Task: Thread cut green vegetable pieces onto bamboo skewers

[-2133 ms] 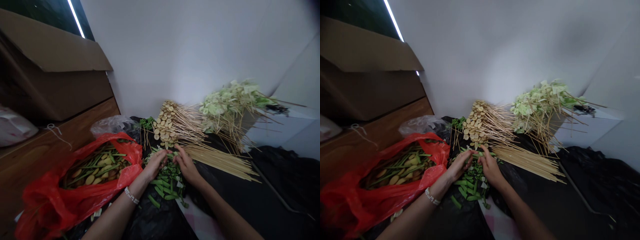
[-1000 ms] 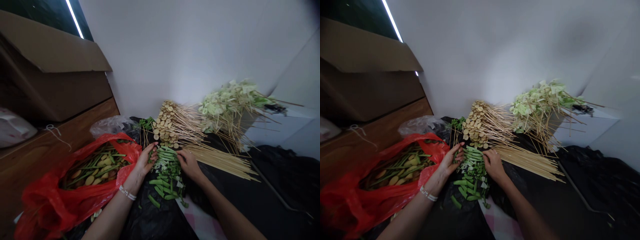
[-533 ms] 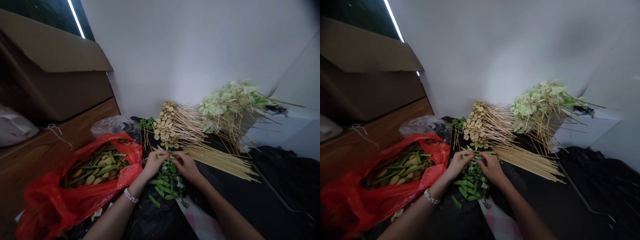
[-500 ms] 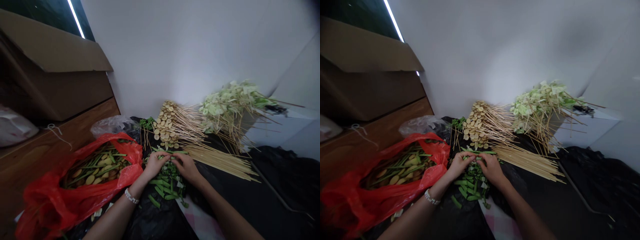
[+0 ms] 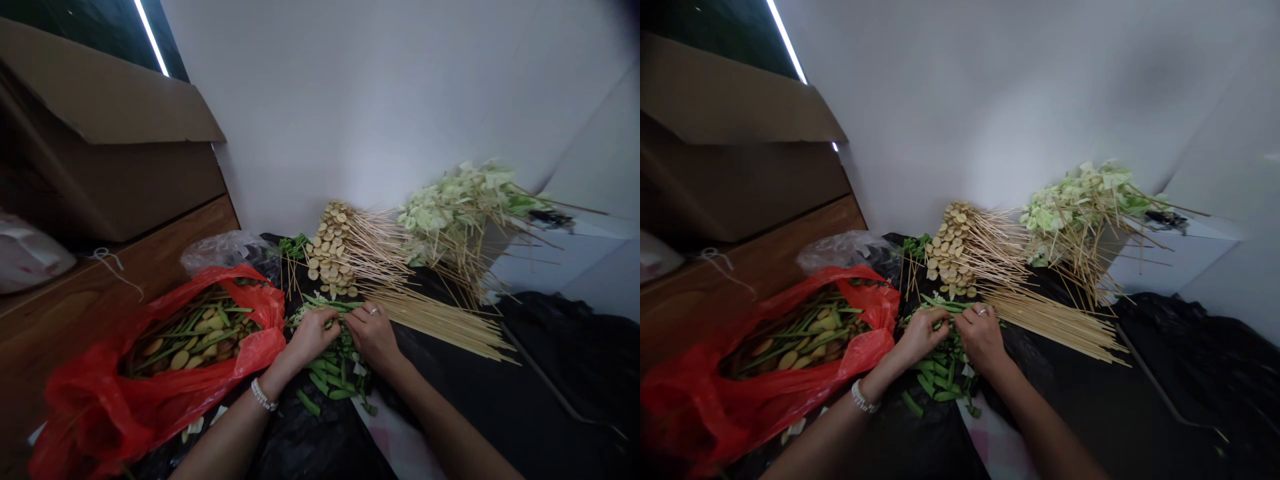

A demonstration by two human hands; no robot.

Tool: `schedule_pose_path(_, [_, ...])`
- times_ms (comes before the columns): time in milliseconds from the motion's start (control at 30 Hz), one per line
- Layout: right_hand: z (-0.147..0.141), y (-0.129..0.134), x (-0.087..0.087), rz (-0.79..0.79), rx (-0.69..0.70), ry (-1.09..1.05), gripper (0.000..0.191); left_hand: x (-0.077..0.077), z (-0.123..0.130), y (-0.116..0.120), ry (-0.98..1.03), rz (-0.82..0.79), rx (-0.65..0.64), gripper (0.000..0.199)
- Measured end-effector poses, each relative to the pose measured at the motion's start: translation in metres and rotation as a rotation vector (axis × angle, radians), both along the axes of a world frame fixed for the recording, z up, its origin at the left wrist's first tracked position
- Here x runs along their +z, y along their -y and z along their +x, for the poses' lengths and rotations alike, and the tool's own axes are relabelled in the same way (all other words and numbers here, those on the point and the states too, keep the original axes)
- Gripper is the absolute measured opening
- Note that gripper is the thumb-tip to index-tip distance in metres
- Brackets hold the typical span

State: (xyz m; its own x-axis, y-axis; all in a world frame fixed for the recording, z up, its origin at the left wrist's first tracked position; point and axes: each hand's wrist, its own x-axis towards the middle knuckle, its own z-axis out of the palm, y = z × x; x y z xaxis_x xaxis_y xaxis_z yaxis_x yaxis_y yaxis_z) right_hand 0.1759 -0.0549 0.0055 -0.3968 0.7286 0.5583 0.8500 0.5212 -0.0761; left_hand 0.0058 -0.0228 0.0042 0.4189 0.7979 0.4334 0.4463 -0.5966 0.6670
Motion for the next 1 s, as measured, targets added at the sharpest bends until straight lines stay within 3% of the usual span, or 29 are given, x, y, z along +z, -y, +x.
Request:
schedule_pose_path(67, [-0.001, 0.001, 0.001, 0.000, 0.021, -0.042, 0.023, 0.001, 0.002, 0.001, 0.085, -0.084, 0.050, 0.017])
schedule_pose_path(167, [-0.001, 0.002, 0.000, 0.016, 0.038, -0.095, 0.025, -0.001, 0.006, 0.000, 0.279, -0.352, 0.076, 0.013])
schedule_pose_path(300, [-0.001, 0.004, -0.001, 0.035, 0.050, -0.118, 0.025, -0.006, 0.008, -0.002, 0.575, -0.744, 0.006, 0.012])
schedule_pose_path(433, [-0.002, 0.003, -0.002, 0.011, 0.075, -0.256, 0.024, -0.004, 0.009, -0.001, 0.751, -0.921, -0.060, 0.008])
schedule_pose_path(600, [-0.002, -0.002, -0.002, -0.134, 0.100, -0.736, 0.019, 0.000, 0.008, 0.000, 0.607, -0.860, -0.082, 0.012])
schedule_pose_path(767, [0.016, -0.016, 0.003, -0.373, -0.034, -1.280, 0.026, -0.007, 0.005, -0.005, 0.318, -0.687, 0.026, 0.017])
schedule_pose_path(900, [0.034, -0.025, 0.010, -0.331, -0.085, -1.502, 0.036, -0.007, 0.001, -0.006, 0.103, -0.452, 0.097, 0.014])
schedule_pose_path(1000, [0.035, -0.026, 0.011, -0.339, -0.074, -1.542, 0.038, -0.003, 0.001, -0.003, 0.137, -0.431, 0.044, 0.023])
